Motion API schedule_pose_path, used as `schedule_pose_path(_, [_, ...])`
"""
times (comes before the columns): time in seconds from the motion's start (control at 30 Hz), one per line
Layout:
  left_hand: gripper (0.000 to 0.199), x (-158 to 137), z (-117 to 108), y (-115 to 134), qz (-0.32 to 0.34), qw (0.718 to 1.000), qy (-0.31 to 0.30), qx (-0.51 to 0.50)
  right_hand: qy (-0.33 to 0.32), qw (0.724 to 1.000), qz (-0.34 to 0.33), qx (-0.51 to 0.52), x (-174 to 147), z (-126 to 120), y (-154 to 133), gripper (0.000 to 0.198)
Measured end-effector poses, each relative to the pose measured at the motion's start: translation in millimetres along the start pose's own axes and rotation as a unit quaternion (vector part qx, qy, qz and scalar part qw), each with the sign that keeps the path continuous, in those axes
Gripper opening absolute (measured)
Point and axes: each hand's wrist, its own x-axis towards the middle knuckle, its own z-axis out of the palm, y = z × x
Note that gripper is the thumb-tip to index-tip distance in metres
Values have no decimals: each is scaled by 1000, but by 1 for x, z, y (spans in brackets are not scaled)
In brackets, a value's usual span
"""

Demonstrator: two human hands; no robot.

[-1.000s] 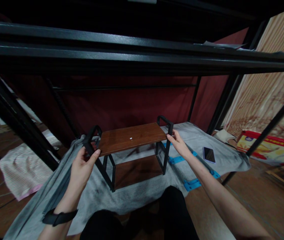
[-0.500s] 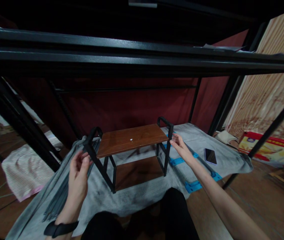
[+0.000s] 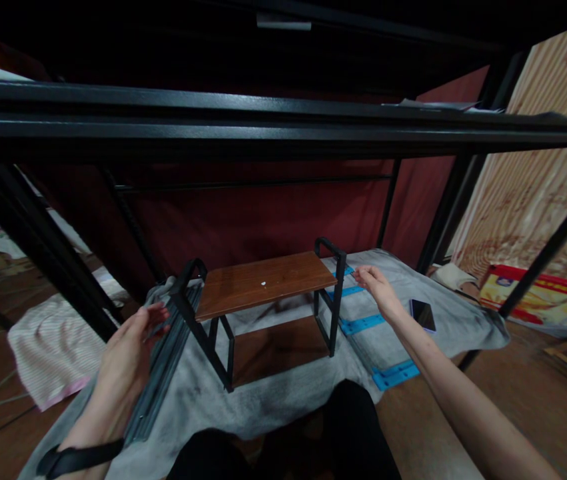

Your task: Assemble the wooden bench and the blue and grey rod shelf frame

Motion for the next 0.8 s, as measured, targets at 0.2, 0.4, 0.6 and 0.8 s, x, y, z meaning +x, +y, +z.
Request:
schedule_pose_path(0.2, [15, 20, -8, 18, -34, 995, 86, 26, 37, 994, -64, -76, 20, -1, -13, 24])
schedule_pose_path(0.4, [28, 21, -3, 39, 6, 997, 15, 81, -27, 997, -42, -52, 38, 10, -38, 28])
schedule_pose_path(0.6, [23, 26, 0, 55, 33, 997, 44, 53, 79, 993, -70, -50, 46, 14, -53, 25])
schedule_pose_path(0.8, [9, 20, 1, 49, -13, 997, 74, 28, 10, 998, 11, 54, 31, 4, -56, 22])
